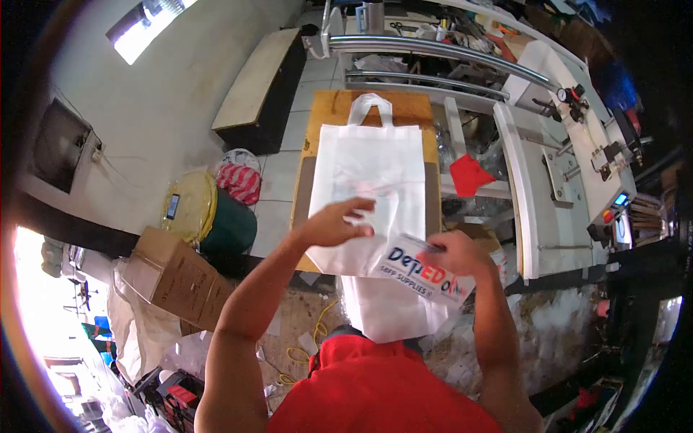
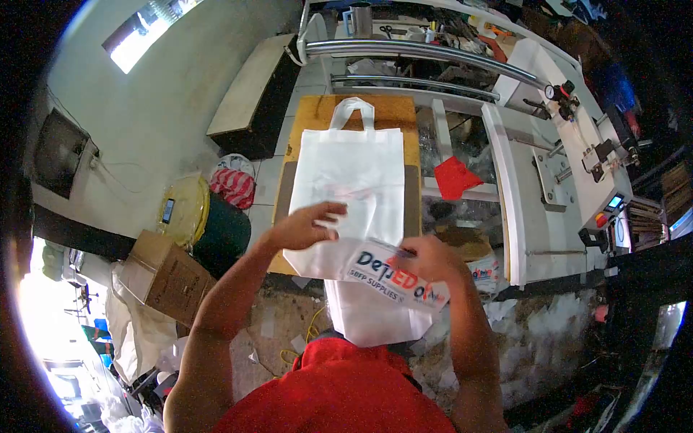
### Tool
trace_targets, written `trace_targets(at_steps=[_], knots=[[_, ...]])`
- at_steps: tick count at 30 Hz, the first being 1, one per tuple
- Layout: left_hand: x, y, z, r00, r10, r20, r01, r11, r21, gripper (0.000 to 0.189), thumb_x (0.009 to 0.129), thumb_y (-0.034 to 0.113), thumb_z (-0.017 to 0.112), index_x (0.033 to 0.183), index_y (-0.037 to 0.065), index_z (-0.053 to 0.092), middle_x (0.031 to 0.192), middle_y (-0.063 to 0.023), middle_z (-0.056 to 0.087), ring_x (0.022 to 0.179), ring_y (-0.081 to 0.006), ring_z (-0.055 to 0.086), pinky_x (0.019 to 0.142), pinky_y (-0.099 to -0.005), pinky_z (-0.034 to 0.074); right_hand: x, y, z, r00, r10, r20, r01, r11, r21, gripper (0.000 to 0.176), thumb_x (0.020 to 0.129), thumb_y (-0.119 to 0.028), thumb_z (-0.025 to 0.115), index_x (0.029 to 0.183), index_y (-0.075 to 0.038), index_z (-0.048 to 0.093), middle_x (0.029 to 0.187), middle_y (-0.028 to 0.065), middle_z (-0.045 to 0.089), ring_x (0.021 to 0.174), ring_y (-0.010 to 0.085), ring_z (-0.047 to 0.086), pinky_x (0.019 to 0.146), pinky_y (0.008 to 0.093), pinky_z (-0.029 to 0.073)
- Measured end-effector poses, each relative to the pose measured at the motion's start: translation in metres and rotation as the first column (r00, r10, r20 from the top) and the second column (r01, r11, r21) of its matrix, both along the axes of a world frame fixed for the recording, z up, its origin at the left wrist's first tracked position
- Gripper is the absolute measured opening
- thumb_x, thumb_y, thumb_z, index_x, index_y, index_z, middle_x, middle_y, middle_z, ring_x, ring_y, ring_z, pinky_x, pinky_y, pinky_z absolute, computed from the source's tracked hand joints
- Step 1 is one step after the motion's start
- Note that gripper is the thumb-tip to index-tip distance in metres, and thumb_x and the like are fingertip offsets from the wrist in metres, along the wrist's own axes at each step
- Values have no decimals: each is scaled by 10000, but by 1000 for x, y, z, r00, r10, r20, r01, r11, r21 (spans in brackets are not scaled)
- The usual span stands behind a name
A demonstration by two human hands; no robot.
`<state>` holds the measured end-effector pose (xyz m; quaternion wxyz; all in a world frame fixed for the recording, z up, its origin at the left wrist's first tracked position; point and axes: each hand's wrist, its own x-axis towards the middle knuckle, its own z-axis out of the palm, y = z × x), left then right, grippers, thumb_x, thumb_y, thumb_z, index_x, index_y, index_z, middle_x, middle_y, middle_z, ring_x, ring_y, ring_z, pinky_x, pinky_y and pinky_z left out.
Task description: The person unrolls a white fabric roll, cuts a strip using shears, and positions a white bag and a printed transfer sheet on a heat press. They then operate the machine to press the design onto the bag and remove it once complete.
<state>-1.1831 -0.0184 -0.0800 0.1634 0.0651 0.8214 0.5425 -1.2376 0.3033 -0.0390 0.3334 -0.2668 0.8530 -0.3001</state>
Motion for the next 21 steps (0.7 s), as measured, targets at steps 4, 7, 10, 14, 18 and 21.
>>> trace_targets(at_steps=[4, 7, 10, 14, 18, 21], knots=[[16, -8, -40, 999, 17, 48, -20, 997, 72, 430, 845, 193, 789, 1189, -17, 638, 908, -109, 700, 872, -163, 663, 787, -321, 542, -28, -82, 1, 988, 156, -17, -154, 984, 87, 463, 826, -436, 765, 997, -9, 719, 876, 203, 714, 780, 298, 706, 723, 427, 541], [4, -28, -49, 964, 256, 73, -264, 951, 160, 328, 864, 148, 743, 1124, -28, 648, 842, -110, 704, 793, -153, 671, 733, -312, 540, -47, -112, -7, 989, 139, -53, -132, 985, 109, 430, 812, -391, 781, 1025, -26, 705, 924, 176, 705, 874, 321, 681, 786, 454, 516], [-23, -51, -61, 890, 428, -159, -451, 879, -156, 327, 867, 102, 707, 1156, -36, 643, 855, -151, 728, 761, -181, 707, 684, -319, 558, -52, -118, -26, 480, -318, -818, -43, 922, -384, 310, 783, -224, 786, 1002, -72, 629, 1027, 115, 620, 1002, 344, 572, 879, 460, 431], [-56, -72, -86, 845, 513, -150, -534, 821, -202, 376, 833, 185, 746, 1152, 4, 661, 939, -192, 728, 878, -313, 718, 785, -397, 556, -49, -109, -84, 568, -360, -740, 117, 925, -361, 260, 807, -166, 735, 1023, -72, 626, 1085, 121, 612, 1037, 347, 568, 915, 475, 427], [-62, -70, -76, 841, 525, -130, -537, 781, -319, 411, 834, 206, 746, 1180, 8, 647, 1005, -207, 720, 933, -336, 707, 806, -415, 551, -46, -114, -129, 524, -305, -795, 62, 945, -321, 355, 817, -188, 718, 1142, -80, 627, 1230, 116, 570, 1173, 348, 510, 988, 500, 409], [-53, -61, -74, 796, 572, -197, -604, 729, -323, 407, 847, 206, 722, 1206, 33, 638, 1144, -202, 675, 1054, -351, 651, 890, -433, 517, -43, -120, -138, 507, -274, -817, 125, 962, -244, 439, 822, -221, 705, 1236, -104, 616, 1320, 113, 541, 1222, 359, 480, 999, 522, 394]])
